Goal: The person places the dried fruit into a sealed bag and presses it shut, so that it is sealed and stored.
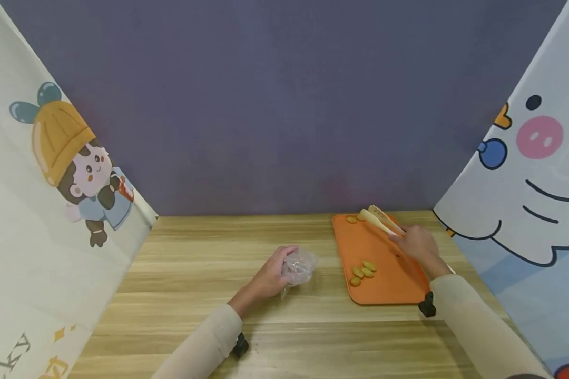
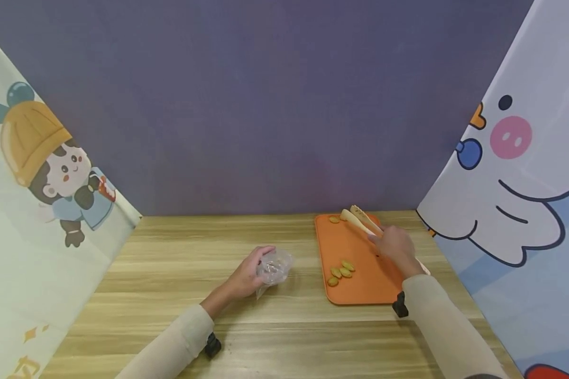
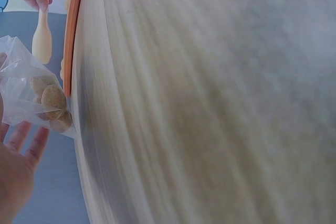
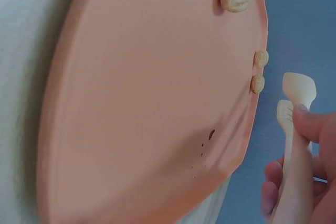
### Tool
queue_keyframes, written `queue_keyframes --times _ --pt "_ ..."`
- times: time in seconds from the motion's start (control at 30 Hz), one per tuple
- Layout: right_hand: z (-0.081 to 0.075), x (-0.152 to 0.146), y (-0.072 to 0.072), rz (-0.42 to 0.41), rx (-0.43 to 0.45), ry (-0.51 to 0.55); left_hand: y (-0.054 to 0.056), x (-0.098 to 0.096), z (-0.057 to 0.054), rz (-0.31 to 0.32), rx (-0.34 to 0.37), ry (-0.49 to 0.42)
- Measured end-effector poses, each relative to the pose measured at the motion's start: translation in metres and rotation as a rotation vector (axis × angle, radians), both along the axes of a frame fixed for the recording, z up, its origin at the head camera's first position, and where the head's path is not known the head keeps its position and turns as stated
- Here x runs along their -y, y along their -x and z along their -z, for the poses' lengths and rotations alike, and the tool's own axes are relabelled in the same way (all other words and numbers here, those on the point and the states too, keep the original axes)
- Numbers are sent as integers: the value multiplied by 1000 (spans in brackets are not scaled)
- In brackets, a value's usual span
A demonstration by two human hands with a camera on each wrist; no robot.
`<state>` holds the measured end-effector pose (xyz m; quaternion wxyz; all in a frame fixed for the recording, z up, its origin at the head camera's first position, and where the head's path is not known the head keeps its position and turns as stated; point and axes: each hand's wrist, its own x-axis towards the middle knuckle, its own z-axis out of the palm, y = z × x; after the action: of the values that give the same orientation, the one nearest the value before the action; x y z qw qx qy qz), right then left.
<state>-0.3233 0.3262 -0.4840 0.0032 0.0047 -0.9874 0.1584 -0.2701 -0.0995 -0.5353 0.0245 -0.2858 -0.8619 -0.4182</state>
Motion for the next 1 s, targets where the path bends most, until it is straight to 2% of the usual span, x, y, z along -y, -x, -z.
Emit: queue_keyframes --times 0.17,0.5,0.73,1.0 --pt "4 -6 4 44 31 8 1 -1 -1 2 -11 17" --pt "10 -7 12 -6 23 -58 1 -2 -2 16 -17 14" --pt "14 -2 15 9 60 -27 1 -4 -2 16 -15 21" --pt "19 0 21 9 61 -54 1 -5 -4 17 -14 17"
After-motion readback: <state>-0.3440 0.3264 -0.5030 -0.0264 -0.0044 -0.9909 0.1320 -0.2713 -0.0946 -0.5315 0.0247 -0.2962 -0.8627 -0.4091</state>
